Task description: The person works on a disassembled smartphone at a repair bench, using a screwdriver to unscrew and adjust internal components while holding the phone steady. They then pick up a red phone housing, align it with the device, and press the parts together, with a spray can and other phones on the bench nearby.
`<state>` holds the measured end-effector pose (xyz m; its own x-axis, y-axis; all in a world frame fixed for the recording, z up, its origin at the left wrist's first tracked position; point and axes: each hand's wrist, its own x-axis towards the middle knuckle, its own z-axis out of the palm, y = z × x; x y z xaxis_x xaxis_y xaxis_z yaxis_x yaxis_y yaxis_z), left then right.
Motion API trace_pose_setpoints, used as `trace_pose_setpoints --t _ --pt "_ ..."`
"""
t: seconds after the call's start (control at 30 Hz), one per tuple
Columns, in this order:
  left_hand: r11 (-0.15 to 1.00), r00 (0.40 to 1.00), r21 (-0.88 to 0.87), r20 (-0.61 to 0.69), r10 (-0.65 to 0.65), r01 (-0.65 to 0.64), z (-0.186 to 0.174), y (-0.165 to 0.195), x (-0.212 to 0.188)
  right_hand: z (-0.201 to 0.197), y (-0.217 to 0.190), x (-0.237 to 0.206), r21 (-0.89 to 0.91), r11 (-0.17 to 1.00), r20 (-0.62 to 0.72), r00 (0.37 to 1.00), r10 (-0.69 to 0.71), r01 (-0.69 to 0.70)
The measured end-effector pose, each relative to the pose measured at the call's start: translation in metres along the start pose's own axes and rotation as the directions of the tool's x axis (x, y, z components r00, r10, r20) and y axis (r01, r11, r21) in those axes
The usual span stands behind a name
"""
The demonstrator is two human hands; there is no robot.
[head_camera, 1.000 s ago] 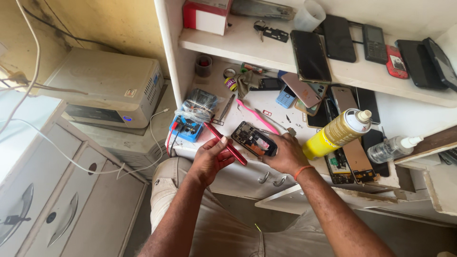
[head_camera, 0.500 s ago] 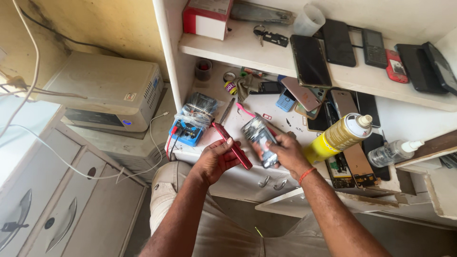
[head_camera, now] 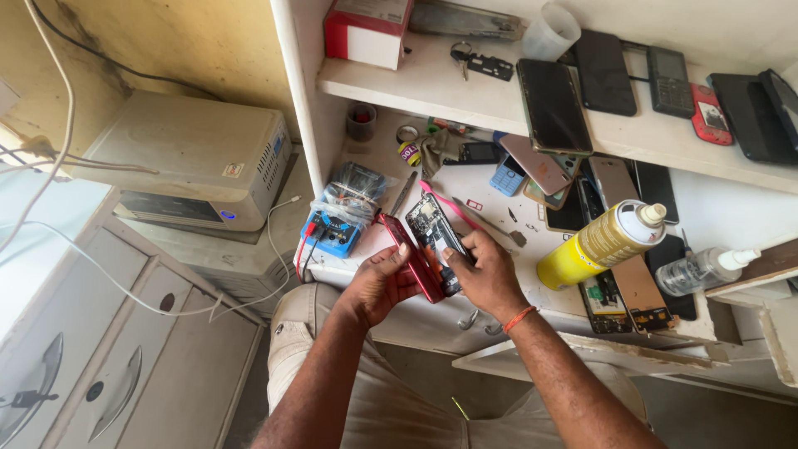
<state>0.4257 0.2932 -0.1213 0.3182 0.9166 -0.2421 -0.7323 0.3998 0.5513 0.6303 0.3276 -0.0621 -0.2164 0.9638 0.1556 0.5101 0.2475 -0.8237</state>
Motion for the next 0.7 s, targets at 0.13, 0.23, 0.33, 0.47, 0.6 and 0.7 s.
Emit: trace_pose_setpoints --t 0.13,0.23,0.33,0.47,0.6,0.7 --pt "1.0 0.999 -0.011 -0.045 0.007 -0.007 -0.002 -0.003 0.004 0.003 -0.004 -0.007 -0.02 0.999 0.036 0.998 0.042 -0.041" --pt "1.0 0.998 0.002 -0.055 0.004 -0.004 -0.004 -0.004 0.006 0.005 -0.009 -0.008 -0.081 0.996 0.015 0.999 -0.039 0.041" --pt "1.0 0.998 0.008 -0.059 0.002 -0.002 -0.005 -0.005 0.007 0.006 -0.016 -0.007 -0.113 0.992 0.01 0.998 -0.056 0.057" --pt "1.0 0.999 0.01 -0.038 0.003 -0.002 -0.006 -0.004 0.007 0.007 -0.026 -0.007 -0.143 0.99 0.038 0.999 -0.005 0.01" --pt "1.0 0.999 0.01 -0.05 -0.005 0.005 -0.005 -0.004 0.007 0.007 -0.033 -0.008 -0.157 0.987 0.054 0.998 -0.022 0.031" --pt "1.0 1.0 0.0 -0.028 0.002 -0.002 -0.005 -0.004 0.008 0.004 -0.037 -0.01 -0.121 0.979 0.097 0.983 -0.153 0.164"
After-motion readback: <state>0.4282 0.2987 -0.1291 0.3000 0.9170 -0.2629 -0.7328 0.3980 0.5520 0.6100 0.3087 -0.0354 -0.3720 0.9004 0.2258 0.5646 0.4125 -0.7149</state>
